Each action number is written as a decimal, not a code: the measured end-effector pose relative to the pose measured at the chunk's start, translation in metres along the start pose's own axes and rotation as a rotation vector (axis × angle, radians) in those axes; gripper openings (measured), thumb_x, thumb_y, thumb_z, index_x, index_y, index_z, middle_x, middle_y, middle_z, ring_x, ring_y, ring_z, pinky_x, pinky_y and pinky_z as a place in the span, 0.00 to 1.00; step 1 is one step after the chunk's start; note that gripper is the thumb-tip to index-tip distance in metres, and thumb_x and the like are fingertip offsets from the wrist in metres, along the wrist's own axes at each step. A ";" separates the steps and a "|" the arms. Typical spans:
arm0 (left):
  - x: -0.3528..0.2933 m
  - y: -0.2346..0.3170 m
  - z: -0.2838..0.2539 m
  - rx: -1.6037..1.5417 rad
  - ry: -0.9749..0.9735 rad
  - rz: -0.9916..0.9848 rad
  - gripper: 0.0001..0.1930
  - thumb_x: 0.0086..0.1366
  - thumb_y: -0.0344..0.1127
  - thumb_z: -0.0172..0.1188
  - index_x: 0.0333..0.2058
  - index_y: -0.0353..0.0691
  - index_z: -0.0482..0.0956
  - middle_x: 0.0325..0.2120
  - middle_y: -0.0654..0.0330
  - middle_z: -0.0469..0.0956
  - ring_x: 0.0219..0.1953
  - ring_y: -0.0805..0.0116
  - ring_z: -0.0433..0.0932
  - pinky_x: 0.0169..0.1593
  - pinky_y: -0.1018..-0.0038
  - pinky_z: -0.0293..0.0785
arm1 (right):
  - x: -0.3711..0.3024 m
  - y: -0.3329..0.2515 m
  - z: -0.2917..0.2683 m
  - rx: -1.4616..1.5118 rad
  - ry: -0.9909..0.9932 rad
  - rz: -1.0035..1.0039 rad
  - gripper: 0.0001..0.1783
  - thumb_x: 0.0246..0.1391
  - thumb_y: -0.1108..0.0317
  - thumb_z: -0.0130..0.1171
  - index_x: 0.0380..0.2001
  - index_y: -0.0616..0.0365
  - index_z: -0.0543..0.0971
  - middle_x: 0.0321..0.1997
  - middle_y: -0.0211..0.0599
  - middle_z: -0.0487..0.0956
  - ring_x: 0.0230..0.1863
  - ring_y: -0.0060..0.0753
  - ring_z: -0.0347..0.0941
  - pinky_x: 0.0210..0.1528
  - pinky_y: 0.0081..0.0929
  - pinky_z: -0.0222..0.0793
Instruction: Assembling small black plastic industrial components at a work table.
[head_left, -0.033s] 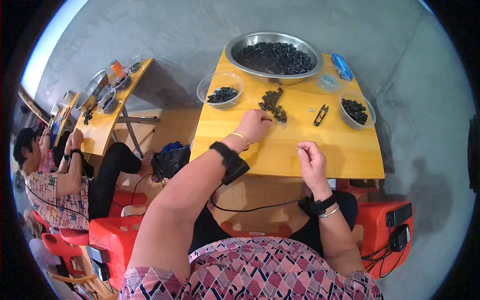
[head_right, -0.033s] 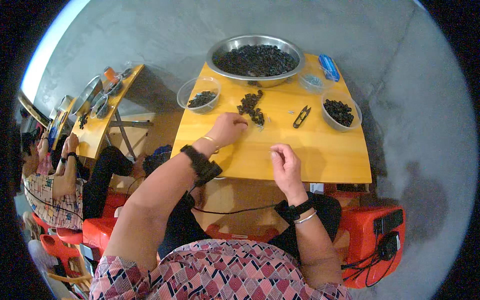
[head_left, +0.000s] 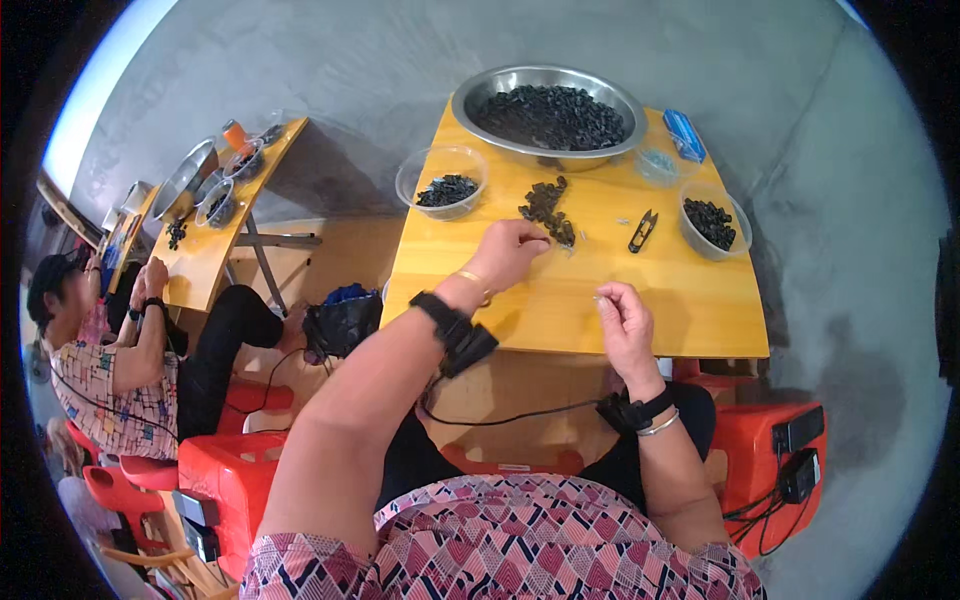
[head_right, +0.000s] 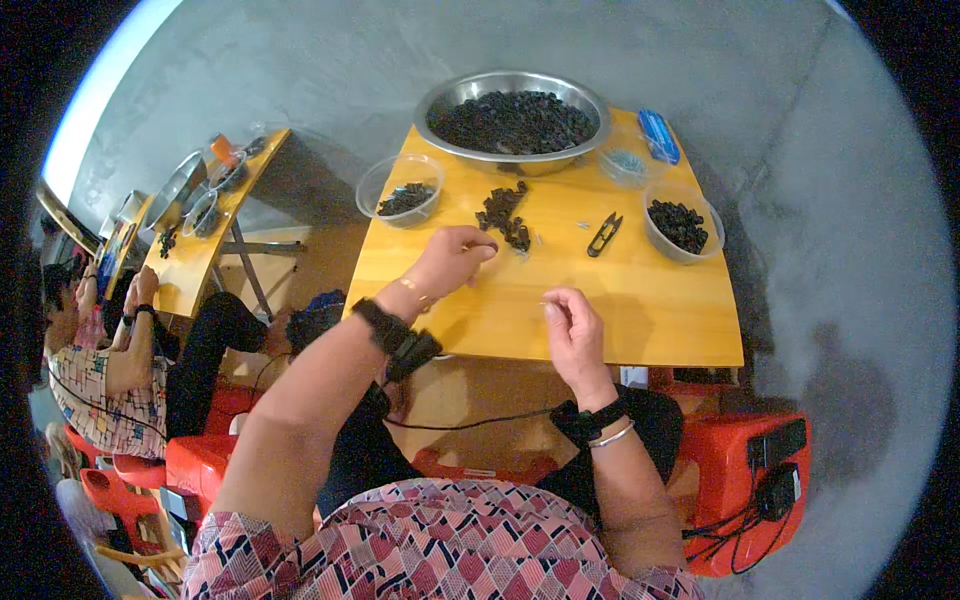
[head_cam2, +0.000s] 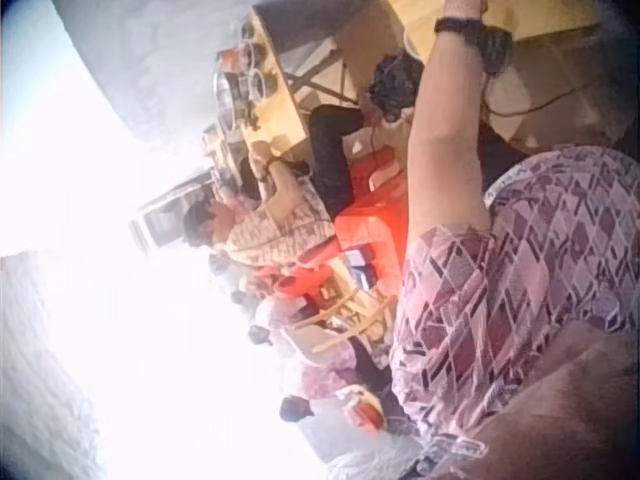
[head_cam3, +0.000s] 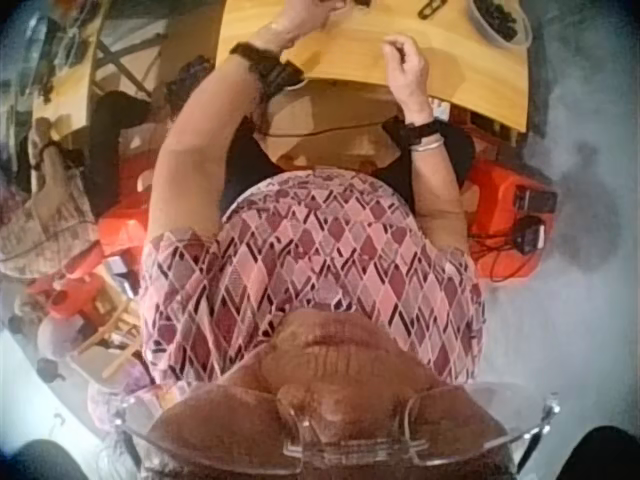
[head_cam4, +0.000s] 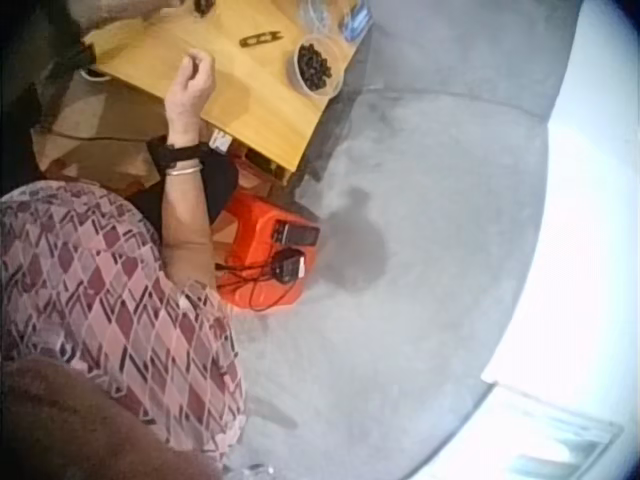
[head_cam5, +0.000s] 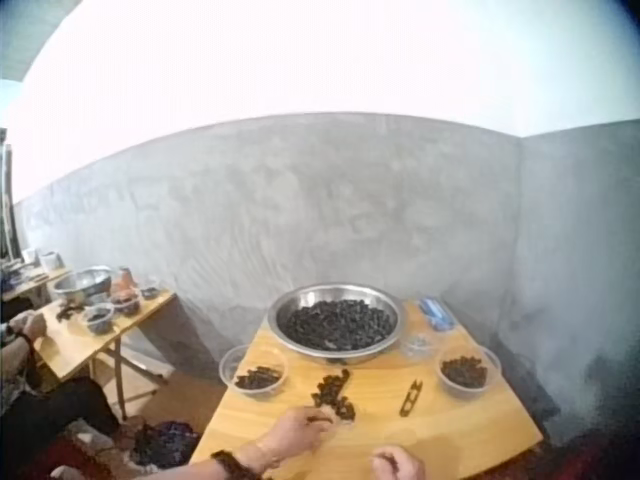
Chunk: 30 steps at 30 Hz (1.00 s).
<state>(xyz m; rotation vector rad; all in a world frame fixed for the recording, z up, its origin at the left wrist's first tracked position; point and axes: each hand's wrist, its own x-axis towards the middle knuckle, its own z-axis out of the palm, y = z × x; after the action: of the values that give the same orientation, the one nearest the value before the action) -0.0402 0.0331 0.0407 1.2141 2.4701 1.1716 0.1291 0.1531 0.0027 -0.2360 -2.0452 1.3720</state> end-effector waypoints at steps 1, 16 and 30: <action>-0.012 0.016 -0.010 -0.458 -0.073 -0.136 0.10 0.53 0.32 0.53 0.33 0.35 0.74 0.23 0.58 0.74 0.23 0.66 0.73 0.30 0.74 0.70 | 0.000 0.004 -0.001 0.003 0.014 0.009 0.06 0.48 0.76 0.49 0.32 0.63 0.70 0.25 0.34 0.72 0.27 0.20 0.67 0.31 0.18 0.64; -0.126 0.053 -0.050 -1.552 -0.029 -0.035 0.12 0.57 0.28 0.52 0.40 0.35 0.70 0.23 0.67 0.67 0.21 0.79 0.61 0.26 0.80 0.64 | 0.002 0.016 -0.001 0.089 0.015 0.028 0.04 0.49 0.76 0.48 0.31 0.62 0.69 0.24 0.25 0.68 0.26 0.13 0.62 0.29 0.12 0.60; -0.152 0.074 -0.068 -1.338 0.048 0.071 0.10 0.57 0.26 0.50 0.39 0.35 0.70 0.31 0.58 0.74 0.32 0.69 0.75 0.39 0.75 0.73 | -0.004 -0.003 -0.005 0.268 -0.005 0.114 0.04 0.48 0.75 0.48 0.30 0.61 0.68 0.23 0.26 0.68 0.22 0.15 0.62 0.26 0.13 0.61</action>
<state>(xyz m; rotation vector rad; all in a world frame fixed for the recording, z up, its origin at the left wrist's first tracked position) 0.0752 -0.0895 0.1097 0.7760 1.0504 2.2215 0.1358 0.1534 0.0052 -0.2346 -1.8500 1.6990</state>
